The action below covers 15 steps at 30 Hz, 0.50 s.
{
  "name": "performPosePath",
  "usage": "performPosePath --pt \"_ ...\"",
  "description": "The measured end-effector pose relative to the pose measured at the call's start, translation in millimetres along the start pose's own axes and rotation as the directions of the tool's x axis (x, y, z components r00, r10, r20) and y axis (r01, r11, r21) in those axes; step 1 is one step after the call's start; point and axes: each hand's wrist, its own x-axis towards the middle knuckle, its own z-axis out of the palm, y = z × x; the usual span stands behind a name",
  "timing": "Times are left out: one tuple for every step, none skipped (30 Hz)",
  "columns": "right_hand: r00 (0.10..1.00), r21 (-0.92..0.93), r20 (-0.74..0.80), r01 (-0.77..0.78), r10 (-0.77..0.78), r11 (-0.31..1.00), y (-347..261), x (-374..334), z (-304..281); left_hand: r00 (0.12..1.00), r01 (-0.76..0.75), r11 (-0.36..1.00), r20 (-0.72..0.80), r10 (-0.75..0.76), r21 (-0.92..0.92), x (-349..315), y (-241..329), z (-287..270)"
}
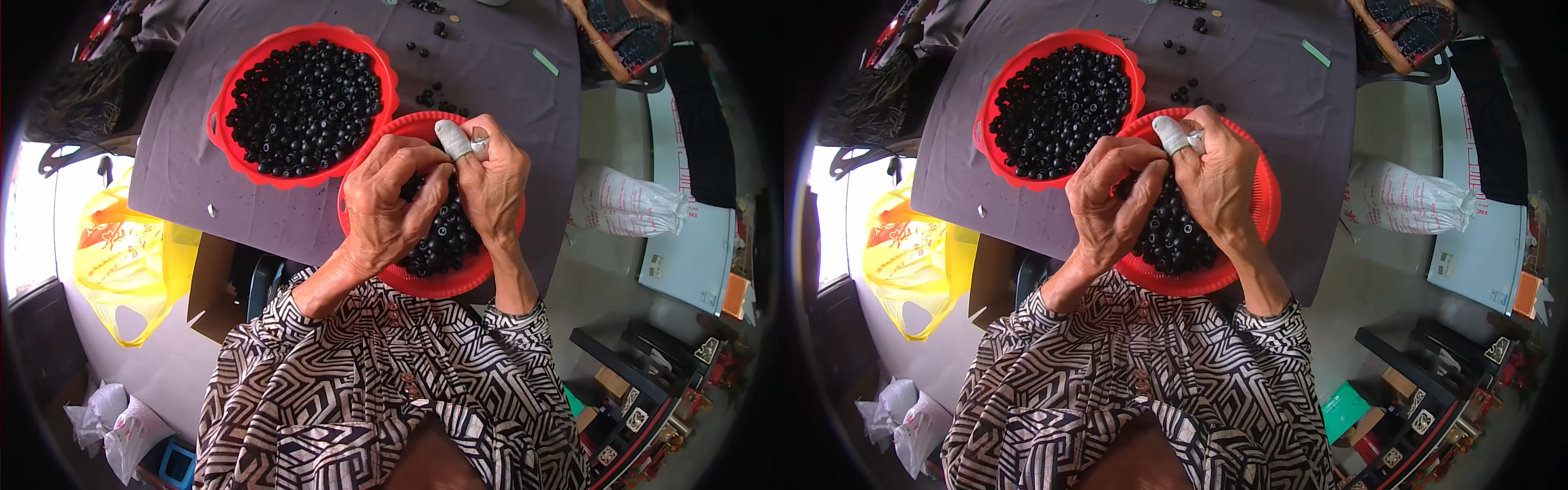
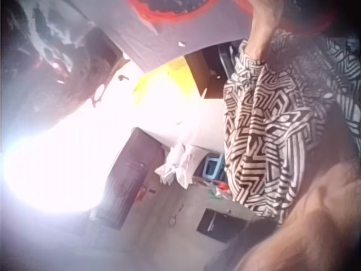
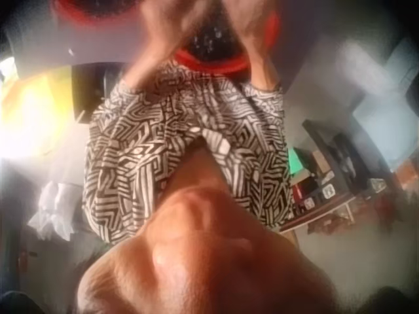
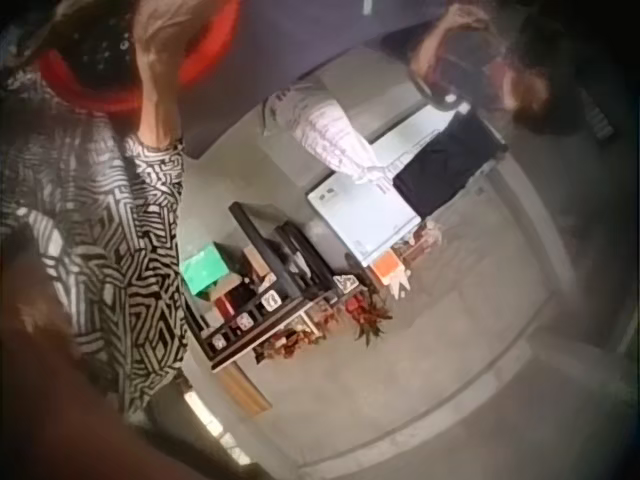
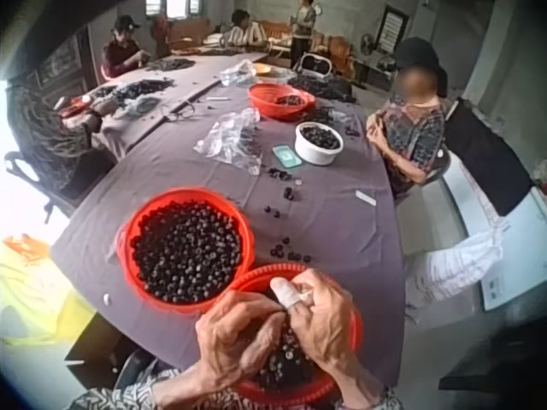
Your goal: The person assembles small black plastic components by hand using a white cylindrical holder at a workbench.
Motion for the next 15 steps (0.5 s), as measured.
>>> performPosePath --pt "1.0 -0.03 0.009 0.01 -0.01 1.0 0 -1 -1 1.0 -0.005 0.999 -0.01 0.006 0.049 1 2 0" --pt "1.0 -0.028 0.009 0.01 -0.009 1.0 1 -1 2 1.0 -0.009 0.995 -0.021 0.011 0.098 2 3 0" --pt "0.998 -0.042 -0.03 0.055 -0.057 0.998 4 0 5 1.0 0.006 0.995 -0.03 -0.003 0.101 1 2 1" --pt "0.993 -0.059 -0.062 0.099 -0.102 0.993 6 0 6 0.999 0.014 0.995 -0.033 -0.01 0.102 0 3 1" --pt "0.994 -0.059 -0.054 0.096 -0.099 0.994 8 0 6 0.999 0.01 0.989 -0.035 -0.005 0.147 1 4 1" --pt "0.976 -0.139 -0.088 0.184 -0.197 0.973 10 1 7 0.999 0.008 0.981 -0.037 0.0 0.193 1 4 1" --pt "0.948 -0.215 -0.113 0.27 -0.299 0.939 11 1 8 0.999 0.023 0.978 -0.031 -0.017 0.207 2 4 0" --pt "0.948 -0.206 -0.103 0.274 -0.299 0.939 10 1 8 0.999 0.031 0.976 -0.04 -0.023 0.214 2 3 1" --pt "0.952 -0.252 -0.097 0.259 -0.291 0.932 8 0 6 0.999 0.014 0.977 -0.045 -0.004 0.212 1 3 2" --pt "0.954 -0.301 -0.096 0.242 -0.282 0.922 8 0 5 0.999 -0.008 0.978 -0.046 0.018 0.207 2 2 3" --pt "0.949 -0.326 -0.09 0.26 -0.303 0.909 8 1 5 0.999 0.015 0.976 -0.048 -0.004 0.216 3 2 3" --pt "0.948 -0.32 -0.086 0.264 -0.305 0.91 8 1 7 0.999 0.017 0.975 -0.052 -0.005 0.221 3 2 1" --pt "0.935 -0.332 -0.09 0.296 -0.342 0.896 9 1 8 0.998 0.027 0.977 -0.058 -0.015 0.213 2 1 1" --pt "0.921 -0.344 -0.095 0.327 -0.379 0.88 9 2 9 0.998 0.037 0.978 -0.063 -0.024 0.205 2 0 1" --pt "0.92 -0.341 -0.091 0.331 -0.381 0.88 9 2 8 0.997 0.039 0.977 -0.068 -0.025 0.208 3 0 2"
